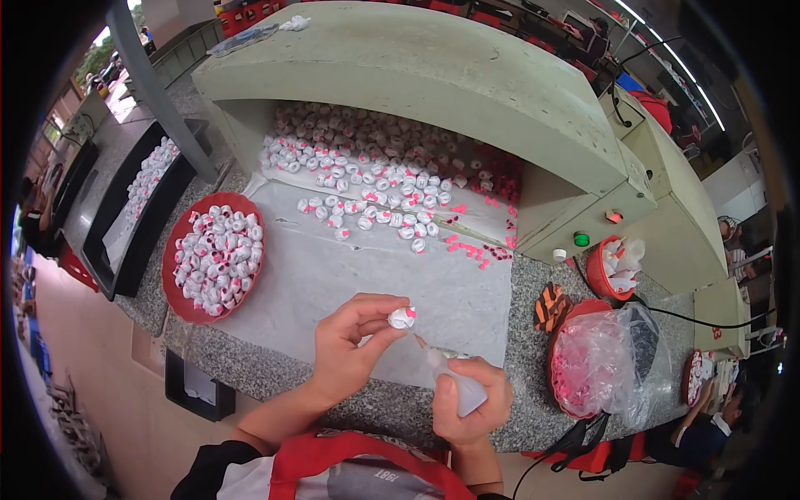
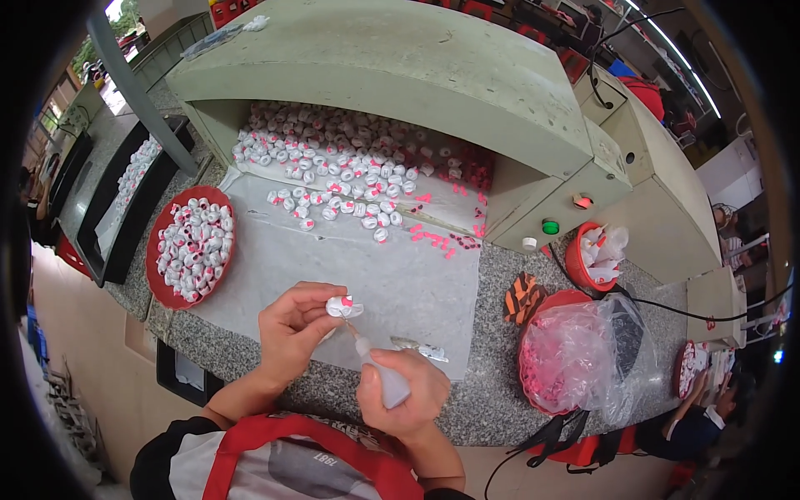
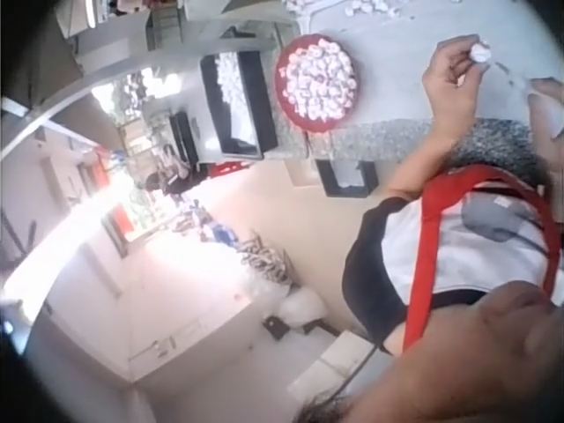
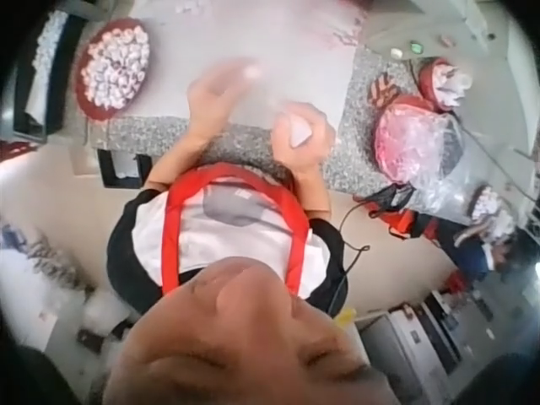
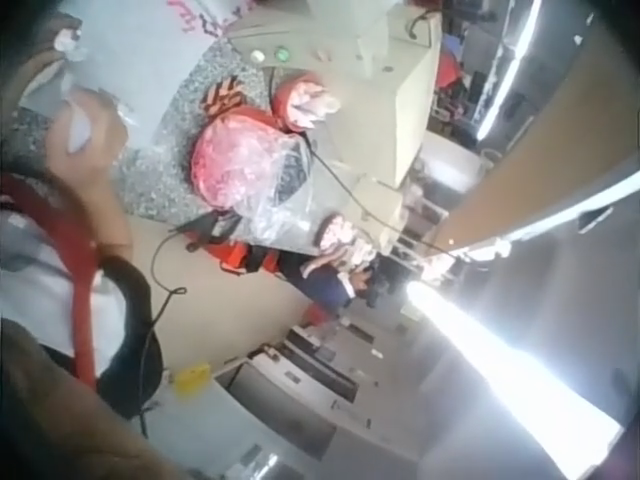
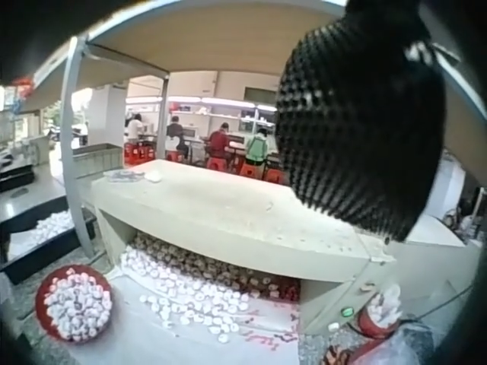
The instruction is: Applying adhesive or paint to small toy components at a factory workstation.
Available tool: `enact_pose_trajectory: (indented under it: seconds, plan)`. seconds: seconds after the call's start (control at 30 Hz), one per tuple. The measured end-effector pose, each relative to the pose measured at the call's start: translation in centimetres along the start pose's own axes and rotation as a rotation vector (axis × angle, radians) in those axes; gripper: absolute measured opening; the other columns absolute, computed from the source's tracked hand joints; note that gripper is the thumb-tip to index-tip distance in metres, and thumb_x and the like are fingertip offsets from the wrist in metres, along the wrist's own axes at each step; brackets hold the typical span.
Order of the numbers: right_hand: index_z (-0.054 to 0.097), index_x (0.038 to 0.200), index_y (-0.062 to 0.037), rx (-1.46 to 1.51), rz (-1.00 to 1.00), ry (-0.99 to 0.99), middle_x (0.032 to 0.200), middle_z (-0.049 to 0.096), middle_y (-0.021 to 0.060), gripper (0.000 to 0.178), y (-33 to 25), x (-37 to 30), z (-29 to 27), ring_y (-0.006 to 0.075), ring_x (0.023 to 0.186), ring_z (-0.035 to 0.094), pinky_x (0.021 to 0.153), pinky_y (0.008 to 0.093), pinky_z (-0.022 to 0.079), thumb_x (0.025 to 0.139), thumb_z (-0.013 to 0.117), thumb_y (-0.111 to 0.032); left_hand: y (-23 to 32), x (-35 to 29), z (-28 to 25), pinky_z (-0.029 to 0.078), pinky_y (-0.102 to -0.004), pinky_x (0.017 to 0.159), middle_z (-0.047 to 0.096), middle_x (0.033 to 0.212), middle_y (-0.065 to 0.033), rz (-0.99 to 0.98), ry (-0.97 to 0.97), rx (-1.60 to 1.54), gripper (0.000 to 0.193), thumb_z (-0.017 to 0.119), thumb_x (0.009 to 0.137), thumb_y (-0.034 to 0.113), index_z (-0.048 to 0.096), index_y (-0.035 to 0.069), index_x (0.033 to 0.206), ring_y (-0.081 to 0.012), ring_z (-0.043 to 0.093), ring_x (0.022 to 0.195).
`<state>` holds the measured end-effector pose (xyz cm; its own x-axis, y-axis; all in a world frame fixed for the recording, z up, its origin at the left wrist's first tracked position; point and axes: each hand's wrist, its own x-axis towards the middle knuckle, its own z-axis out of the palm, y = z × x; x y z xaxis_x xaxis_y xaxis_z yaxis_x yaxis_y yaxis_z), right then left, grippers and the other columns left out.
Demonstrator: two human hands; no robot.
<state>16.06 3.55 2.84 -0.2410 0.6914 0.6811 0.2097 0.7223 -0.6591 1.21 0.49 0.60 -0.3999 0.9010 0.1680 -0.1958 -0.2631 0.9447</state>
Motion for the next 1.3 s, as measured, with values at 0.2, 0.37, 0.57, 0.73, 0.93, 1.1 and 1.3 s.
enact_pose_trajectory:
  seconds: [0.2, 0.37, 0.57, 0.73, 0.93, 1.1, 1.3]
  plan:
    - [0.054, 0.086, 0.0017, 0.009, -0.04, -0.007, 0.069, 0.059, 0.01, 0.023, 0.0, 0.0, -0.1, 0.02, 0.048, 0.055, 0.045, 0.0274, 0.044, 0.066, 0.063, -0.005, 0.4, 0.5, -0.9, 0.047, -0.0259, 0.081, 0.056, 0.106, -0.015, -0.241, -0.063, -0.166, 0.03, 0.056, 0.074, -0.011, 0.049, -0.005, 0.103, -0.0169, 0.057, 0.094]
    - [0.053, 0.087, 0.0022, 0.002, -0.053, -0.018, 0.07, 0.06, 0.0094, 0.023, 0.0, -0.1, -0.2, 0.0194, 0.048, 0.054, 0.044, 0.0272, 0.044, 0.066, 0.062, -0.004, 0.2, 0.5, -1.1, 0.047, -0.0257, 0.081, 0.056, 0.106, -0.0149, -0.295, -0.074, -0.233, 0.029, 0.055, 0.074, -0.011, 0.049, -0.004, 0.103, -0.0167, 0.058, 0.093]
    - [0.053, 0.087, 0.0023, 0.008, -0.06, -0.011, 0.069, 0.06, 0.0095, 0.024, 0.0, 0.0, -0.3, 0.0191, 0.047, 0.054, 0.044, 0.027, 0.043, 0.065, 0.062, -0.003, 0.5, 0.3, -0.9, 0.047, -0.0258, 0.081, 0.057, 0.105, -0.0147, -0.297, -0.097, -0.255, 0.03, 0.055, 0.074, -0.011, 0.05, -0.004, 0.103, -0.0177, 0.058, 0.094]
    - [0.054, 0.086, 0.0024, -0.017, -0.055, -0.007, 0.067, 0.059, 0.01, 0.023, 0.0, 0.0, -0.6, 0.0196, 0.047, 0.054, 0.044, 0.0274, 0.044, 0.065, 0.062, -0.003, 0.3, 0.2, -0.9, 0.047, -0.0261, 0.081, 0.057, 0.105, -0.0149, -0.286, -0.086, -0.244, 0.03, 0.055, 0.074, -0.011, 0.05, -0.004, 0.102, -0.0177, 0.058, 0.094]
    - [0.057, 0.082, 0.0008, -0.019, -0.015, -0.034, 0.065, 0.06, 0.0094, 0.019, -0.5, 0.3, -0.8, 0.0193, 0.048, 0.056, 0.045, 0.0272, 0.045, 0.065, 0.063, -0.005, 0.5, 0.4, -0.6, 0.047, -0.0323, 0.082, 0.059, 0.099, -0.0153, -0.27, -0.04, -0.201, 0.032, 0.056, 0.07, -0.012, 0.05, -0.005, 0.1, -0.0242, 0.059, 0.094]
    - [0.058, 0.088, 0.0006, 0.033, 0.258, 0.008, 0.067, 0.061, 0.0115, 0.019, 0.2, -0.2, 0.1, 0.0164, 0.056, 0.06, 0.049, 0.0248, 0.045, 0.071, 0.062, -0.007, -0.1, 0.6, -1.1, 0.047, -0.0325, 0.082, 0.058, 0.1, -0.0156, -0.262, 0.024, -0.219, 0.032, 0.056, 0.07, -0.012, 0.05, -0.005, 0.101, -0.0235, 0.059, 0.091]
    - [0.041, 0.111, 0.0014, 0.505, 0.95, 0.103, 0.086, 0.058, 0.0124, 0.043, 13.2, -0.8, 0.4, 0.0173, 0.066, 0.059, 0.055, 0.0266, 0.05, 0.071, 0.058, -0.002, -1.4, 0.5, -1.9, 0.047, -0.0337, 0.083, 0.058, 0.1, -0.0157, -0.288, 0.037, -0.263, 0.033, 0.055, 0.07, -0.013, 0.05, -0.005, 0.102, -0.0226, 0.059, 0.089]
